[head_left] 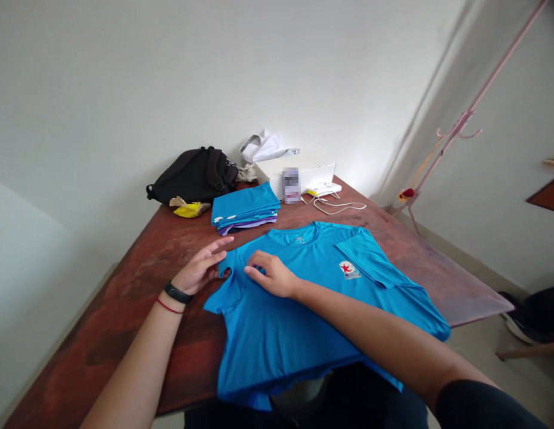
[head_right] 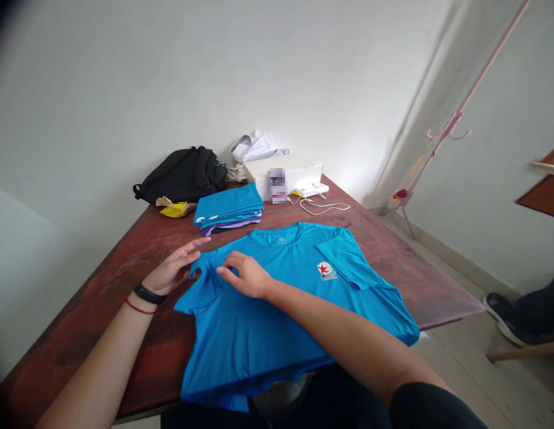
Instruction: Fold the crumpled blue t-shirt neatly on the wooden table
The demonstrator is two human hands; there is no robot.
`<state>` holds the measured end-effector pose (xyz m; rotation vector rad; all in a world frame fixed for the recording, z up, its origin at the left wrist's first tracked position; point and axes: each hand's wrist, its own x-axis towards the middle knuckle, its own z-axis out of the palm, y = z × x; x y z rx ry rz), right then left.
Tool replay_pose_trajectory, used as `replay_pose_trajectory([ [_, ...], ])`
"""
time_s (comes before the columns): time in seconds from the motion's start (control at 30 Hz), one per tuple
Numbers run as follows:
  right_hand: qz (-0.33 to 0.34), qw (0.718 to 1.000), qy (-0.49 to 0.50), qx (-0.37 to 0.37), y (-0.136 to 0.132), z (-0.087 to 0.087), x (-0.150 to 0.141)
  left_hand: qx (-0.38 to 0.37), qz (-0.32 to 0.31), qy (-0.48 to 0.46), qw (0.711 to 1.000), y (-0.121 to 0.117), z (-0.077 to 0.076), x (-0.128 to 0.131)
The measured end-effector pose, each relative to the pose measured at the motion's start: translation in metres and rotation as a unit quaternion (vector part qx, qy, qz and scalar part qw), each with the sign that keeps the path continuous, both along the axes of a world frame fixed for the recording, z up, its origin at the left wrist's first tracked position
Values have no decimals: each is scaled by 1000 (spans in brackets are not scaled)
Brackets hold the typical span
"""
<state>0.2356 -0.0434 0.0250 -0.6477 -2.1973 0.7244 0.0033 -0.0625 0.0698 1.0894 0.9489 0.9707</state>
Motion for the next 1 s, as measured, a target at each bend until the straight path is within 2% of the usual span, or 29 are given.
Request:
replay_pose_trajectory([
  [0.1,-5,997,59,-48,-4,3,3,-31,-7,-1,999,0,-3,6],
  [0.2,-6,994,90,-63,-9,5,6,-48,-31,-7,998,-1,-5,12],
  [0.33,12,997,52,-60,-13,5,7,-61,-57,-11,996,0,-9,15],
  [0.47,17,997,21,-69,-12,3,4,-58,-50,0,997,1,-13,15],
  [0.7,-19,993,29,-115,-8,-1,1,-46,-63,-34,996,1,-15,13],
  [0.83,-11,988,43,-146,-7,0,2,-39,-89,-45,994,-1,-14,14],
  [1.0,-14,988,31,-148,-7,1,2,-34,-119,-42,991,-2,-13,14],
])
